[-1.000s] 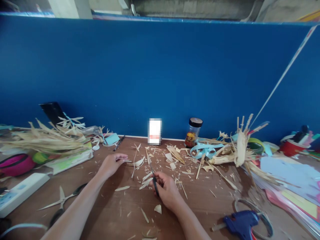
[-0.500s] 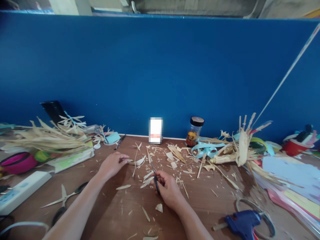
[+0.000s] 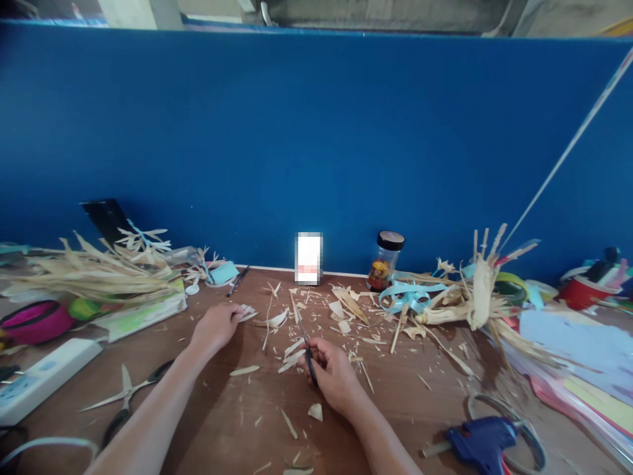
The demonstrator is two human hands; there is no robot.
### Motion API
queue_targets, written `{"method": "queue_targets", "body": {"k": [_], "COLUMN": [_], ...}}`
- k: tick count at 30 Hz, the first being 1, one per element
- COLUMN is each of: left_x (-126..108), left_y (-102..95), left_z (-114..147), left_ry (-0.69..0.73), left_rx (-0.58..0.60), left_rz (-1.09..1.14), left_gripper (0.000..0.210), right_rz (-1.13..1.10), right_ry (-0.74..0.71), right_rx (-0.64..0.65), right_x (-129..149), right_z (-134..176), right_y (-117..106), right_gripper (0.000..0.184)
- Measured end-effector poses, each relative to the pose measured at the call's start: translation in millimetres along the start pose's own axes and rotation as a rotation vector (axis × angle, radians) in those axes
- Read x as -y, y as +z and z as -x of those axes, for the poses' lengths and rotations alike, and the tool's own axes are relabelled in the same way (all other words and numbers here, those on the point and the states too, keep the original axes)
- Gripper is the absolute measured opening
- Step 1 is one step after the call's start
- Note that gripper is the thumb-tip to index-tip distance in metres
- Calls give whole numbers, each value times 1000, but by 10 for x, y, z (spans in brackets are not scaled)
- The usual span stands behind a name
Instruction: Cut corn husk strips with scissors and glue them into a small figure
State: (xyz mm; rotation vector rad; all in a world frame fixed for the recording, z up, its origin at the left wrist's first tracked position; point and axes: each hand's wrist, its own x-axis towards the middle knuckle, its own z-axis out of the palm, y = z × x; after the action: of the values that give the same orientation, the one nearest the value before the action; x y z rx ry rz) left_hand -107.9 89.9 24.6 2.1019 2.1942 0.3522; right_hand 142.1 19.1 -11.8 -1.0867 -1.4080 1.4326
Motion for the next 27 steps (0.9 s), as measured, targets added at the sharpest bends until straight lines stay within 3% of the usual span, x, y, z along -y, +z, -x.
{"method": "queue_targets", "body": {"k": [8, 16, 21, 23, 25, 27], "left_x": [17, 52, -19, -59, -105, -161], "left_y": [-50, 47, -138, -248, -330, -367], "left_z": [-3, -43, -5, 51, 128, 206], "left_ry": [-54, -19, -87, -2, 124, 152], "left_rx": [-41, 49, -37, 79, 338, 532], "left_rz": [33, 99, 109, 92, 62, 15], "left_gripper": [26, 30, 34, 31, 22, 17], "right_rz": [-2, 20, 11, -14, -40, -40], "right_ry": [-6, -1, -16, -10, 4, 18], "right_rx": [4, -9, -3, -2, -11, -23], "right_x": [2, -3, 14, 25, 33, 34], "right_z": [7, 10, 8, 3, -2, -4], "right_y": [-1, -3, 0, 11, 23, 30], "right_gripper": [27, 28, 24, 24, 25, 26]}}
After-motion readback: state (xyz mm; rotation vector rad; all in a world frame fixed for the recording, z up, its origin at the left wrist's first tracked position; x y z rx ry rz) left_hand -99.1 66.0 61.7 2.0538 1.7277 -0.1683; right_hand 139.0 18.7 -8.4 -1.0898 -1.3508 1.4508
